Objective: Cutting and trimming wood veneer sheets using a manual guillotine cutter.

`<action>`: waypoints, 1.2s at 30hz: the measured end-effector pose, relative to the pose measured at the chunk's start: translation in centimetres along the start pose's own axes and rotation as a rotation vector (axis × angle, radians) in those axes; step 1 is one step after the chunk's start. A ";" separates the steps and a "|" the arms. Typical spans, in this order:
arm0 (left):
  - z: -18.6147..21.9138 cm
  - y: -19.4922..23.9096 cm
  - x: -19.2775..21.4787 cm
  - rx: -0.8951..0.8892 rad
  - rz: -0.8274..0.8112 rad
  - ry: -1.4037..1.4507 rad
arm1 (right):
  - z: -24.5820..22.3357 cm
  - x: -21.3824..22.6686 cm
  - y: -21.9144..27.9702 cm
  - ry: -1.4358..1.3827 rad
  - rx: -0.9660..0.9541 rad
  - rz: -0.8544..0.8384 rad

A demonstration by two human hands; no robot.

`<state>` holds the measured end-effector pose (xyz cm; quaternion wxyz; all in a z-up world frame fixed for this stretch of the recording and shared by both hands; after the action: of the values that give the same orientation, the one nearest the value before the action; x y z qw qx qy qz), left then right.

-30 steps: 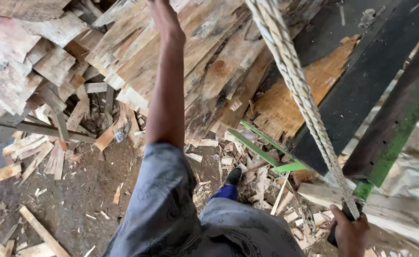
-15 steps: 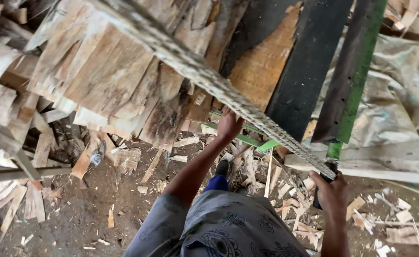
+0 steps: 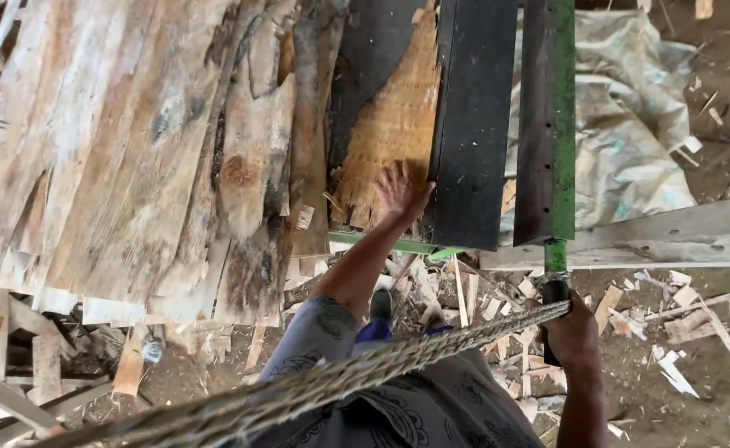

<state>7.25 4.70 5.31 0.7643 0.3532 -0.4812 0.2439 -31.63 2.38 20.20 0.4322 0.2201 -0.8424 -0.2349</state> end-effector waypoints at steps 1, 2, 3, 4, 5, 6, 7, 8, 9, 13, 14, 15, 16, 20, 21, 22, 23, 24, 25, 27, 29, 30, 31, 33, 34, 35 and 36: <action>-0.6 -0.2 -1.5 -0.001 -0.007 -0.004 | 0.5 -0.1 0.2 -0.001 -0.008 -0.002; -0.5 -1.4 -1.9 -0.037 0.060 0.026 | 0.4 -0.1 -0.2 0.004 -0.010 -0.012; -0.3 -2.5 -2.2 -0.074 0.127 0.056 | 0.4 -0.1 -0.6 0.008 -0.013 -0.022; -0.8 -2.7 -3.2 -0.067 0.123 0.059 | 0.9 -0.2 -0.8 0.016 -0.014 -0.026; -1.2 -2.9 -4.1 -0.076 0.137 0.102 | 1.1 -0.2 -0.9 -0.017 0.035 -0.022; -1.5 -3.5 -4.7 -0.089 0.159 0.144 | 1.1 -0.3 -1.3 -0.056 0.090 -0.016; -1.3 -2.9 -3.4 -0.085 0.162 0.146 | 0.7 -0.1 -1.2 -0.054 0.094 -0.018; -1.4 -2.1 -1.7 -0.088 0.210 0.222 | 0.3 0.0 -0.8 -0.044 0.118 -0.015; -1.5 -1.2 0.1 -0.090 0.258 0.299 | -0.1 0.2 -0.4 -0.035 0.141 -0.013; 0.5 3.7 12.4 -0.098 0.280 0.504 | 0.8 -0.2 -1.0 -0.230 0.145 -0.063; 0.3 4.5 13.7 -0.080 0.241 0.699 | 0.6 -0.1 -0.8 -0.218 0.137 -0.060; 0.0 5.2 15.0 -0.060 0.198 0.892 | 0.3 0.0 -0.7 -0.206 0.129 -0.057; -0.3 4.3 13.8 -0.070 0.193 0.891 | 1.0 -0.1 -1.2 -0.212 0.126 -0.050; -1.5 0.2 5.9 -0.052 0.168 1.341 | 3.9 -0.4 -3.6 -0.228 0.298 -0.052; -1.8 -0.8 3.2 -0.018 0.152 1.392 | 4.5 -0.6 -4.1 -0.214 0.415 -0.054; -1.3 -1.6 0.8 -0.015 0.148 1.392 | 2.9 0.2 -2.9 -0.213 0.410 -0.054; -1.0 -2.5 -2.1 0.044 0.094 1.355 | 1.8 0.8 -1.9 -0.223 0.324 -0.056; -0.6 -3.4 -4.8 0.098 0.038 1.318 | 0.7 1.4 -0.9 -0.235 0.238 -0.053; -0.7 -3.6 -5.2 0.097 0.032 1.319 | 0.5 1.2 -0.9 -0.234 0.234 -0.050; -0.1 -4.0 -6.3 0.082 -0.005 1.090 | 0.5 0.8 -0.9 -0.108 0.194 -0.100; 1.0 -5.7 -6.3 0.038 0.018 0.956 | -0.9 0.8 0.0 -0.050 0.100 -0.076; 1.1 -6.2 -6.3 0.007 0.049 0.814 | -1.1 0.6 0.6 0.008 0.006 -0.068; 1.5 -6.6 -6.5 0.007 0.044 0.820 | 0.6 -0.1 -0.5 0.013 0.003 -0.064; 2.9 -8.1 -6.6 0.014 -0.019 0.794 | 3.2 -1.2 -2.8 0.063 0.064 -0.033; 3.5 -8.0 -5.8 0.008 -0.024 0.798 | 3.4 -1.1 -3.0 0.063 0.060 -0.025; 4.1 -7.9 -5.1 0.014 -0.049 0.777 | 3.6 -1.1 -3.3 0.066 0.070 -0.024; 4.6 -7.7 -4.5 0.020 -0.075 0.754 | 3.8 -1.2 -3.4 0.068 0.078 -0.024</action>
<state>8.22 -3.86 0.18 0.8926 0.2636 -0.1503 0.3333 -33.59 1.12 15.51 0.4486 0.2550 -0.8330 -0.1994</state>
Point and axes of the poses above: each hand's wrist, its own y-axis away from the middle knuckle, its own x-axis out of the back of the hand, z = x × y, the point moved 7 cm from there along -y, towards the middle knuckle, and after that the axes turned 4 degrees about -y, right-handed, at the moved point
